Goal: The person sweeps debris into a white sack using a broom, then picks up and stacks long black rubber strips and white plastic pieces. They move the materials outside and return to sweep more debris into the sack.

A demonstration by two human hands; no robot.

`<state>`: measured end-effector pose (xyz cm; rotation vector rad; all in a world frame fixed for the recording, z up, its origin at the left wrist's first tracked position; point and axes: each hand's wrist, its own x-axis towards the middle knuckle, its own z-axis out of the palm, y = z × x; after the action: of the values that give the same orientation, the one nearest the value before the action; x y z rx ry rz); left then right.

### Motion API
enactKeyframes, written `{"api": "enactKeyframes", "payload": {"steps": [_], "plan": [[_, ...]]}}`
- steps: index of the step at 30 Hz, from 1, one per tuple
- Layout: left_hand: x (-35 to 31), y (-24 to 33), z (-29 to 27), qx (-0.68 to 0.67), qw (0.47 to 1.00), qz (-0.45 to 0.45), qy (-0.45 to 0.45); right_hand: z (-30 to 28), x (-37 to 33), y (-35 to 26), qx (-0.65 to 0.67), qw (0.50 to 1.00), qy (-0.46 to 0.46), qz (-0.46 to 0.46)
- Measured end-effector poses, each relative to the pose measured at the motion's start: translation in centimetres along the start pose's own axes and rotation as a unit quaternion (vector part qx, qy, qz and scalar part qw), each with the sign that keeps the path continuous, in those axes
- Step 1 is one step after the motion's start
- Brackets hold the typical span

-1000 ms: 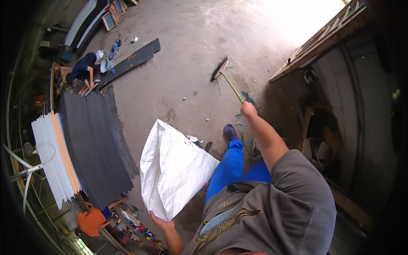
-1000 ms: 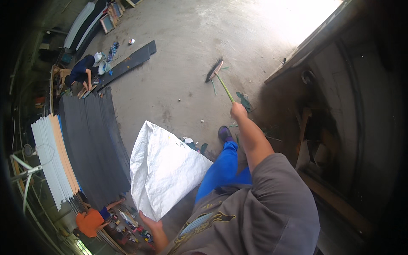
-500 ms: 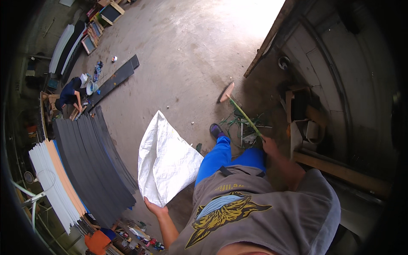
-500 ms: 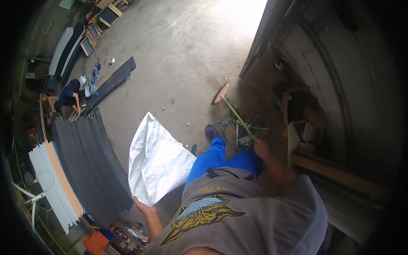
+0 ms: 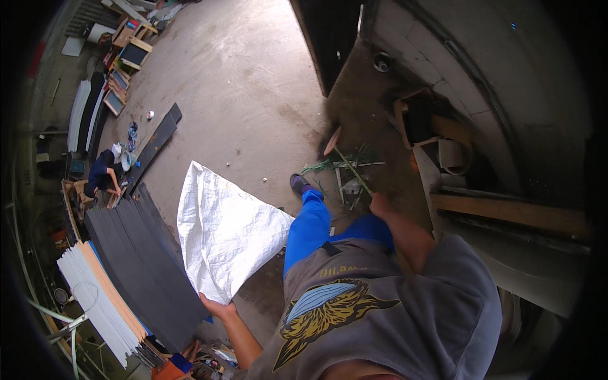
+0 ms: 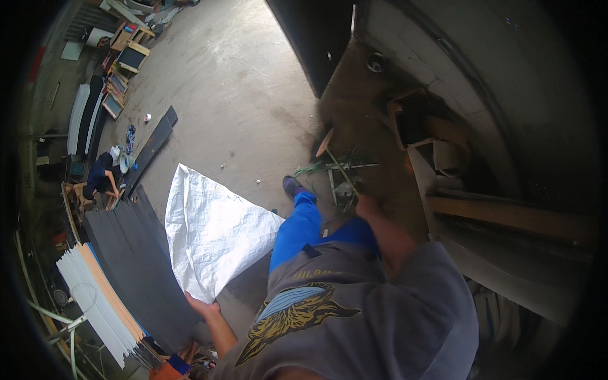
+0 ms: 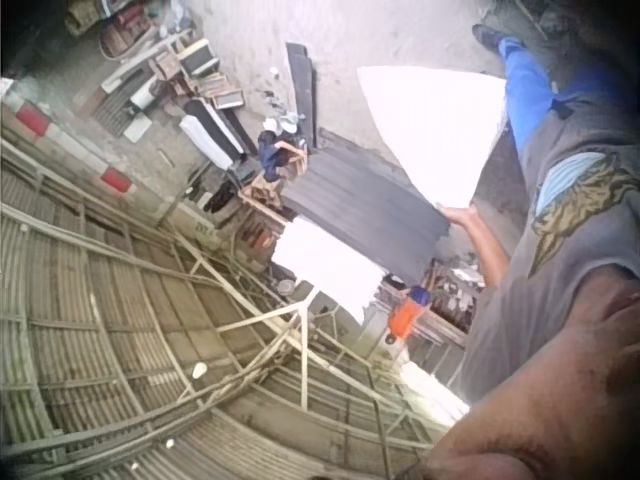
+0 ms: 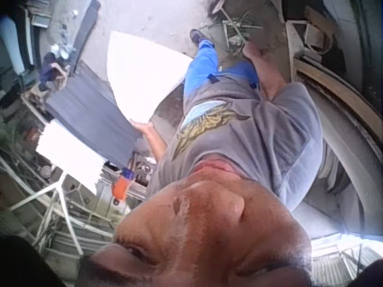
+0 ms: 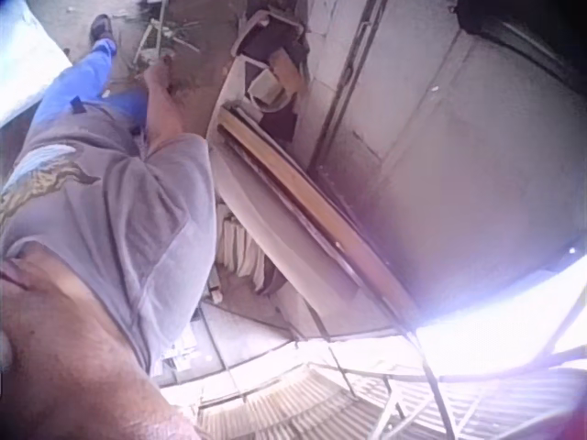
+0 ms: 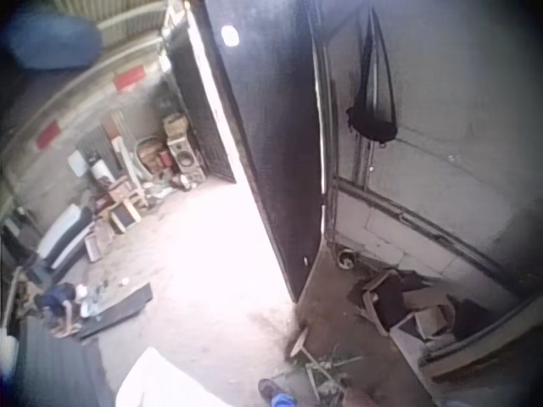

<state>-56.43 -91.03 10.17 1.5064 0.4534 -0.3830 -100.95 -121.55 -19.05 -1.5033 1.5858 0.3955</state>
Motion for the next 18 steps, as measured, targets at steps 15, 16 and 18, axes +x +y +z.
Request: {"api": "enactKeyframes", "payload": {"steps": [15, 16, 18], "plan": [[-15.6, -4.8, -4.0, -0.036, 0.996, 0.047, -0.066, -10.1, 5.0, 21.7, -0.089, 0.934, 0.332, -0.096], [-16.2, -5.5, -4.8, -0.030, 0.996, 0.046, -0.076, -10.1, 7.1, 22.9, -0.122, 0.930, 0.341, -0.062], [-19.8, -6.1, -6.8, -0.014, 0.979, 0.065, -0.193, -12.3, 8.7, 21.6, -0.187, 0.943, 0.274, -0.005]]}}
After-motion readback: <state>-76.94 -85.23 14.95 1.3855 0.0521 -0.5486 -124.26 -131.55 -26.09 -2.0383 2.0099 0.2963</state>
